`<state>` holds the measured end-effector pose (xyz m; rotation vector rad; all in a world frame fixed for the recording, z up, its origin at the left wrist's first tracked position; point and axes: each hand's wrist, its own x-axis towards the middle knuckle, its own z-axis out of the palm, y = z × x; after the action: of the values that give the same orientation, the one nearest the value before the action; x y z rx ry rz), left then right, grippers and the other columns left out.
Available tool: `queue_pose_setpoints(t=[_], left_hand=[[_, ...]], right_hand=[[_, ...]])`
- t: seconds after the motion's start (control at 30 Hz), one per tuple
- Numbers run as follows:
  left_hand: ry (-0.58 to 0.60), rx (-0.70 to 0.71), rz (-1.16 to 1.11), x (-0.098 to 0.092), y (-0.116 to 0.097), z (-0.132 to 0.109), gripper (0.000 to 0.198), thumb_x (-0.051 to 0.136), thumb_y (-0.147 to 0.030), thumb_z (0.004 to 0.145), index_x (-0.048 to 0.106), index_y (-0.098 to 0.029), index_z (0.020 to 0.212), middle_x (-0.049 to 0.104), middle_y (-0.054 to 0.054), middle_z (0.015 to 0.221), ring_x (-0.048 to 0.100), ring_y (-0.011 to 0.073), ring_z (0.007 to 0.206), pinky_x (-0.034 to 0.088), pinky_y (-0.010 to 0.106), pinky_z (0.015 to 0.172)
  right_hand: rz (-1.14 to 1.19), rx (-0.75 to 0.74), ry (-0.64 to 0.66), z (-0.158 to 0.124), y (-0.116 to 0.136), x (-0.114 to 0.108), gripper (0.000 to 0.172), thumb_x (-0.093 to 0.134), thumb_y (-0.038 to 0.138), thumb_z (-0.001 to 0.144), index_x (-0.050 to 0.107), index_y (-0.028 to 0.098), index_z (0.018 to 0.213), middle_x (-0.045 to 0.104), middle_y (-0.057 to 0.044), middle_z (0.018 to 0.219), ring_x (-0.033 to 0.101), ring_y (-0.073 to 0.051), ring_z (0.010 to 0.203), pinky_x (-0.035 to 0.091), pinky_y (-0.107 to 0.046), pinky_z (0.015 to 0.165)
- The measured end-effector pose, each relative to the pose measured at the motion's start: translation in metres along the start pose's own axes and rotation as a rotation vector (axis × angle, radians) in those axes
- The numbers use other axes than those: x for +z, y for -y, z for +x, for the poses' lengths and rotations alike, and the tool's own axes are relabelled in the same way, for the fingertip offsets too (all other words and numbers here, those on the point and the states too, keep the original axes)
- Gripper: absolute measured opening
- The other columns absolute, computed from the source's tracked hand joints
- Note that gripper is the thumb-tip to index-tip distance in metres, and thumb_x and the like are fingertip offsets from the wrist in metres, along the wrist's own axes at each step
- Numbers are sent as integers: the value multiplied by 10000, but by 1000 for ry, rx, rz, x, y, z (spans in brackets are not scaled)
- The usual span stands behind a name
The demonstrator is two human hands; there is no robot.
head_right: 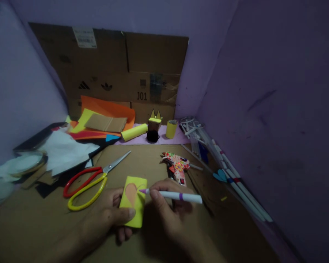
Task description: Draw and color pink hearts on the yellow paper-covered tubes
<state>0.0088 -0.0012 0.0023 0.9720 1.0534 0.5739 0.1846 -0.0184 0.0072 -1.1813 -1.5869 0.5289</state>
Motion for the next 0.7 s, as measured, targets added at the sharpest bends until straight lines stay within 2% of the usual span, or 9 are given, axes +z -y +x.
queue_pose_setpoints(t=[0.2,0.43,0.7], left_hand=[[13,-22,-12,0,-1,0,291,628,-258,572,551,-121,817,606,16,484,508,101,339,394,176,310],[14,-19,-15,-1,0,0,303,645,-278,569,545,-118,807,614,24,488,514,103,347,397,175,312],[-48,27,-3,-9,0,3,253,671,-272,579,529,-134,736,615,28,497,522,109,342,396,178,306]], right_hand=[[-1,-76,78,2,2,-1,149,559,222,831,668,186,735,654,-12,613,587,-131,516,421,-221,465],[1,-58,93,3,4,0,170,549,214,831,663,170,713,641,-17,596,576,-131,512,409,-225,474],[20,-51,154,-1,6,1,175,551,213,834,658,174,701,625,-9,581,550,-122,497,392,-216,458]])
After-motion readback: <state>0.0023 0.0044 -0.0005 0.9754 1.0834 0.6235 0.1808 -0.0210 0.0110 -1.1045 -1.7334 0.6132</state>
